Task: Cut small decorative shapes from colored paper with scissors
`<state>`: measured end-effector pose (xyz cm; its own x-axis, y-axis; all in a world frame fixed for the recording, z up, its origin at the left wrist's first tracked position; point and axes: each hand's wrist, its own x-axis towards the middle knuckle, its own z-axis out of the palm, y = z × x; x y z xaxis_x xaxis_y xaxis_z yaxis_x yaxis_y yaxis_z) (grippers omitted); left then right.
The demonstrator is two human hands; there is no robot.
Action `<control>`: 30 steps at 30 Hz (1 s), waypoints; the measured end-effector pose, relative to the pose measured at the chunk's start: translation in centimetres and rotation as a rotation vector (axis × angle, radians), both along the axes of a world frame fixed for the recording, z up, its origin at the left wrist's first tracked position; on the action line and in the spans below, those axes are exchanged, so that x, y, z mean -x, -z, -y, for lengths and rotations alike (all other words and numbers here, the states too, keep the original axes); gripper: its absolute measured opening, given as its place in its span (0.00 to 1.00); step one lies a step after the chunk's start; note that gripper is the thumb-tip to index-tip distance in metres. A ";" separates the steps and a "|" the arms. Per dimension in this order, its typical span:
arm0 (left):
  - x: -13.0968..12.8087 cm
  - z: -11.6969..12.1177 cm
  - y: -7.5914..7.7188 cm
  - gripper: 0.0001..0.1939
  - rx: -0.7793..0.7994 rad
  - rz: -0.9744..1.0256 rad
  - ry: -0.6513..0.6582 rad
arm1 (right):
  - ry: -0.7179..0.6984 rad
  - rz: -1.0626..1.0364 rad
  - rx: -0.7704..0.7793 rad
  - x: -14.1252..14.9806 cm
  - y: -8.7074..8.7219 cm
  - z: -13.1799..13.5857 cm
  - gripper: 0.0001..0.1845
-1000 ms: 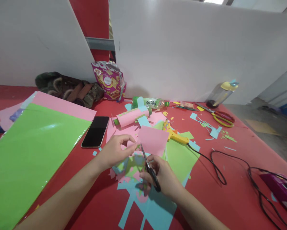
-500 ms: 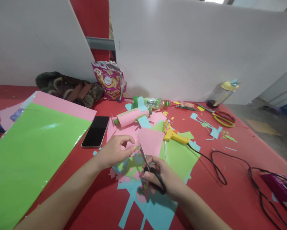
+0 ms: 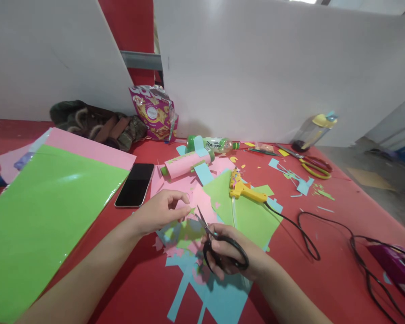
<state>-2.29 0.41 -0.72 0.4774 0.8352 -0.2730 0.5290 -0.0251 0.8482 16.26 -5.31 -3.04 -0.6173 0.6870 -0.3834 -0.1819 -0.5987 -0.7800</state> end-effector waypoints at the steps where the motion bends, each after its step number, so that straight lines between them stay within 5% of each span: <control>1: 0.0 -0.1 0.1 0.11 0.009 0.000 -0.019 | -0.009 -0.026 0.007 -0.1 -0.1 0.0 0.19; 11: 0.1 -0.1 0.1 0.10 -0.041 -0.038 -0.037 | -0.095 -0.152 0.106 -0.9 0.5 -0.2 0.18; 23: -0.2 0.4 0.0 0.10 0.076 0.124 -0.012 | -0.072 0.024 -0.188 -0.7 0.2 -0.1 0.19; 30: -0.5 0.6 0.3 0.12 0.083 0.191 0.009 | -0.046 0.009 -0.230 -0.5 0.4 0.0 0.19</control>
